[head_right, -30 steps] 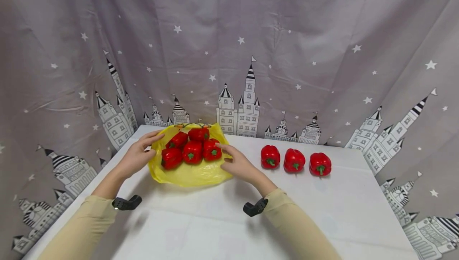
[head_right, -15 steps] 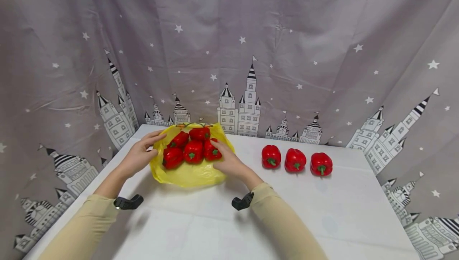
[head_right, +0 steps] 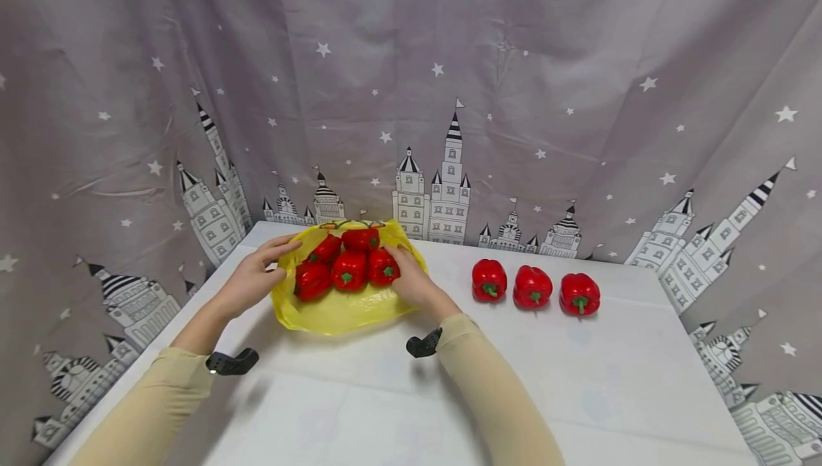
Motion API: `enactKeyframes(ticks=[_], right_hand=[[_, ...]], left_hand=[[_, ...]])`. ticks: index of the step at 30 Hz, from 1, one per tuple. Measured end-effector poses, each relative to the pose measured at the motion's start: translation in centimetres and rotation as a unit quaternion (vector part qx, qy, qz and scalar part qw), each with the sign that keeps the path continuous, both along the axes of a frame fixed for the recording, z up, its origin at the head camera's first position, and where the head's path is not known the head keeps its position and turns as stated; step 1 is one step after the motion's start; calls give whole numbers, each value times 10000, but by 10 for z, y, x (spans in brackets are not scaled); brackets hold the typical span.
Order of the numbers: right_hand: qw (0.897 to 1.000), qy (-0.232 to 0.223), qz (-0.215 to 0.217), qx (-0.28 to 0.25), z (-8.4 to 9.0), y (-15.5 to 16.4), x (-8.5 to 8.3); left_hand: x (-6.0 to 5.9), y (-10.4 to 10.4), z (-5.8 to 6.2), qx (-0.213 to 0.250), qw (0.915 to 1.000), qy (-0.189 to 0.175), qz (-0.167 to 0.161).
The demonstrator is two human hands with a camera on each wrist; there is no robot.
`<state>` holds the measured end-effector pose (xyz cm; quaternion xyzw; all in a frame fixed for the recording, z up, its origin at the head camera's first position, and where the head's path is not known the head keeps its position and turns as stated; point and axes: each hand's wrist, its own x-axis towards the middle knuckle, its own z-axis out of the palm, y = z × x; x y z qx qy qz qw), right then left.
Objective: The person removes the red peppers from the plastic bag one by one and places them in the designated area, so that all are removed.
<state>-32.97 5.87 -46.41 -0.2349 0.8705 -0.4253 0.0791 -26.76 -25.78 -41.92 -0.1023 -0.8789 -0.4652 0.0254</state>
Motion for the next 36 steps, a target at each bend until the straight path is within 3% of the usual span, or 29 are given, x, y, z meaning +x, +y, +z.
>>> enactKeyframes(ticks=[11, 36], right_hand=[[9999, -2, 75, 69, -3, 3, -6], [9966, -109, 26, 816, 14, 14, 14]], left_hand=[[-1, 2, 1, -78, 10000, -7, -18], [-1, -1, -1, -15, 9999, -125, 42]])
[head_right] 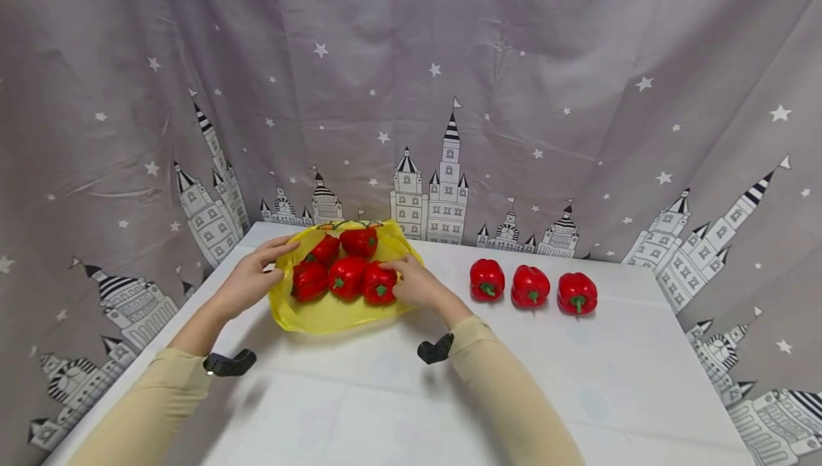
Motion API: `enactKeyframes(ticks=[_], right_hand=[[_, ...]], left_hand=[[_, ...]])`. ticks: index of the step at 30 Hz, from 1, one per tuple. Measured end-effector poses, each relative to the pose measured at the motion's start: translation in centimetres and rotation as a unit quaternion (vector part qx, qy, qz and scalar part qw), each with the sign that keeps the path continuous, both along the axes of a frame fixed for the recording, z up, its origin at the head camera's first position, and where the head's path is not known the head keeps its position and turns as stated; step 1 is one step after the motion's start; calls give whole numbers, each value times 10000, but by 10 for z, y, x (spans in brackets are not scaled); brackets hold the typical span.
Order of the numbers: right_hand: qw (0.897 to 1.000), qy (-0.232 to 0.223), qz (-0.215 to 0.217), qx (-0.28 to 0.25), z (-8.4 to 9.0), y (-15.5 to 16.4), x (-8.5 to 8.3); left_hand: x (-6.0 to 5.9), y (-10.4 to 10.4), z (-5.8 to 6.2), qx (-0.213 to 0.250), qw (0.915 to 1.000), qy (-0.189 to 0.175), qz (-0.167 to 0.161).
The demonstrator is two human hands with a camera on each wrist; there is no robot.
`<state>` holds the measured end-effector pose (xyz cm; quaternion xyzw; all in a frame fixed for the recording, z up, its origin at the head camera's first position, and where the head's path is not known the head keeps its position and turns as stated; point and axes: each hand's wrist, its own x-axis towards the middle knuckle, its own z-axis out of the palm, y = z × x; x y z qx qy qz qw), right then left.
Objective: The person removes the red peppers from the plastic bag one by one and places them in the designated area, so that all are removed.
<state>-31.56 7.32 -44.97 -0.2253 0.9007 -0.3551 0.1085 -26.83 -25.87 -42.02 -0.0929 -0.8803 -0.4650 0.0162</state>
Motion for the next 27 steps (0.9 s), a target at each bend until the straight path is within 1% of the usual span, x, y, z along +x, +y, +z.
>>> enactKeyframes(ticks=[4, 7, 11, 14, 20, 27], right_hand=[[10000, -9, 23, 3, 0, 3, 3], [9998, -33, 149, -104, -2, 4, 4], [9986, -112, 353, -378, -8, 5, 3], [9970, -257, 401, -611, -14, 4, 0], [9918, -705, 263, -1033, -25, 0, -5], [9861, -1023, 158, -1301, -28, -5, -5]], left_hand=[[0, -1, -1, -17, 10000, 29, 7], [0, -1, -1, -16, 10000, 60, 7], [1, 0, -1, 3, 10000, 33, 10], [1, 0, -1, -4, 10000, -11, 32], [2, 1, -1, -32, 10000, -44, 68], [2, 0, -1, -35, 10000, -40, 66]])
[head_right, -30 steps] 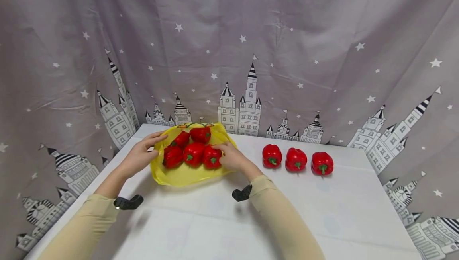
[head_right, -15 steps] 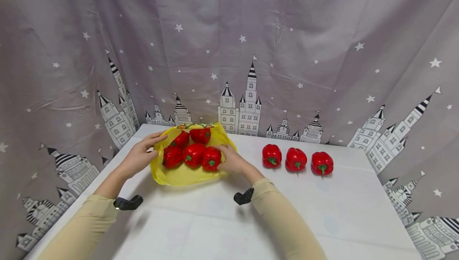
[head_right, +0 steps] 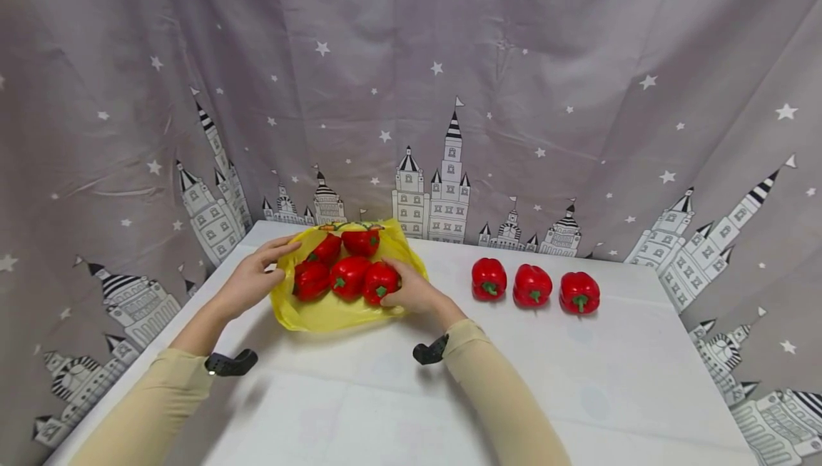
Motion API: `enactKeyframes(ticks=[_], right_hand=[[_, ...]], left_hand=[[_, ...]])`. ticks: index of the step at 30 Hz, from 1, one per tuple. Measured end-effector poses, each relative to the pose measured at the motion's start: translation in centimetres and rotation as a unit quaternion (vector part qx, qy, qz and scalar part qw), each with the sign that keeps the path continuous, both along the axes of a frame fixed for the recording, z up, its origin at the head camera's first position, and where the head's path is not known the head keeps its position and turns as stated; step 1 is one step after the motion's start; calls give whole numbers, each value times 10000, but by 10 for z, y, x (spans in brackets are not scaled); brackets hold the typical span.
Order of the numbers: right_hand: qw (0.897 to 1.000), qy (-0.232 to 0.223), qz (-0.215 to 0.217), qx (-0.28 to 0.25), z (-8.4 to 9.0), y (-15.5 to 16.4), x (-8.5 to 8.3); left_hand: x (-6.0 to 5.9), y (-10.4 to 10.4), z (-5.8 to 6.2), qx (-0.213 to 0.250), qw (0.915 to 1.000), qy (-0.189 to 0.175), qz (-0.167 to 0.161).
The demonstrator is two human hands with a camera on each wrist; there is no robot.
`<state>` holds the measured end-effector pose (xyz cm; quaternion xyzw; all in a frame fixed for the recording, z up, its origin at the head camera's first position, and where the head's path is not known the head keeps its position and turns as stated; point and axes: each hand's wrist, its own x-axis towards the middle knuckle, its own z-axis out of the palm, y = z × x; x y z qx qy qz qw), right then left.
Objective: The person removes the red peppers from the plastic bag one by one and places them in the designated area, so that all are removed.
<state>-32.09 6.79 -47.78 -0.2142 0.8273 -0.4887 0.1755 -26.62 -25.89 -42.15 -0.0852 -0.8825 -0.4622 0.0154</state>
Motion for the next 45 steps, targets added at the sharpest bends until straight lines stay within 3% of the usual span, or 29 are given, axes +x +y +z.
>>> enactKeyframes(ticks=[20, 29, 45], right_hand=[[9997, 25, -237, -71, -1, 4, 1], [9995, 36, -263, -145, 10, 13, 8], [9948, -386, -235, -914, 35, 41, 23]], left_hand=[[0, 2, 1, 29, 10000, 4, -57], [0, 0, 0, 12, 10000, -29, -13], [-1, -1, -1, -40, 10000, 20, -61]])
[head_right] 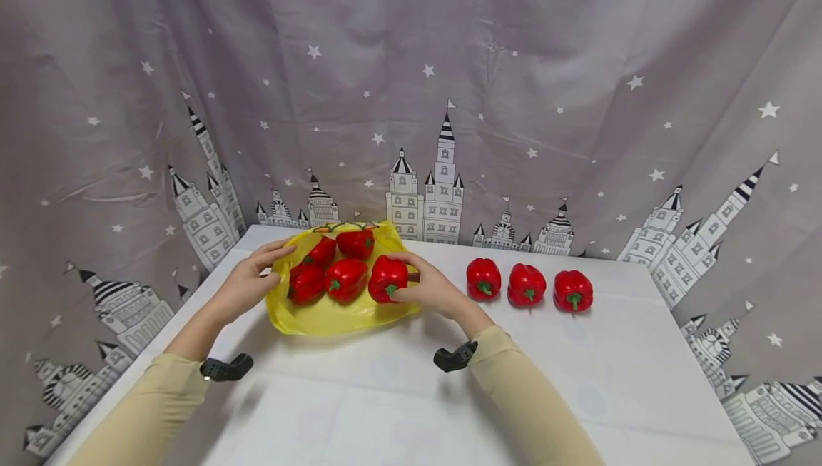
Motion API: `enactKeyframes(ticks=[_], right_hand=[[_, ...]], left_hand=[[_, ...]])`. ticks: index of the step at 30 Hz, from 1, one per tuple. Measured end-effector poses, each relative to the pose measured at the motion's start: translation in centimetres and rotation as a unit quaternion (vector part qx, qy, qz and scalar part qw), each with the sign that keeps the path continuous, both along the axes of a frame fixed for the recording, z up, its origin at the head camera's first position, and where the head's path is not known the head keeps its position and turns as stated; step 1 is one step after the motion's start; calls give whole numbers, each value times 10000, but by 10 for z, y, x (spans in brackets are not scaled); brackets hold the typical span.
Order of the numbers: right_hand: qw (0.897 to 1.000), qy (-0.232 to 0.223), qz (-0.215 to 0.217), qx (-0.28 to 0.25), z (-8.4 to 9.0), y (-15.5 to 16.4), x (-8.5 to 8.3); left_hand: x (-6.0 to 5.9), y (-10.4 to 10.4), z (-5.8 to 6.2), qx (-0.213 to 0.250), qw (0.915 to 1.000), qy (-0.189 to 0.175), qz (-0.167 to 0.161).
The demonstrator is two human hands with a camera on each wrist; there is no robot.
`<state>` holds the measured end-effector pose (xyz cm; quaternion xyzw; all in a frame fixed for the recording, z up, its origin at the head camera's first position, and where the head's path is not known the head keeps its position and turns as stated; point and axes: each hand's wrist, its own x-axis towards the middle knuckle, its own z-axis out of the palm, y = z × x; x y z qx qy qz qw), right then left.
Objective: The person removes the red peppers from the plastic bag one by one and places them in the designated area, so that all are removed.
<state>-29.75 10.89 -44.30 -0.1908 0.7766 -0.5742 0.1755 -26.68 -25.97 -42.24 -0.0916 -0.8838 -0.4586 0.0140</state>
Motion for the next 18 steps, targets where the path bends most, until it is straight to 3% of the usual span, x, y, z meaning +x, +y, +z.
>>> enactKeyframes(ticks=[18], right_hand=[[9989, 196, -383, -158, 13, 65, 10]], left_hand=[[1, 0, -1, 15, 9999, 80, -71]])
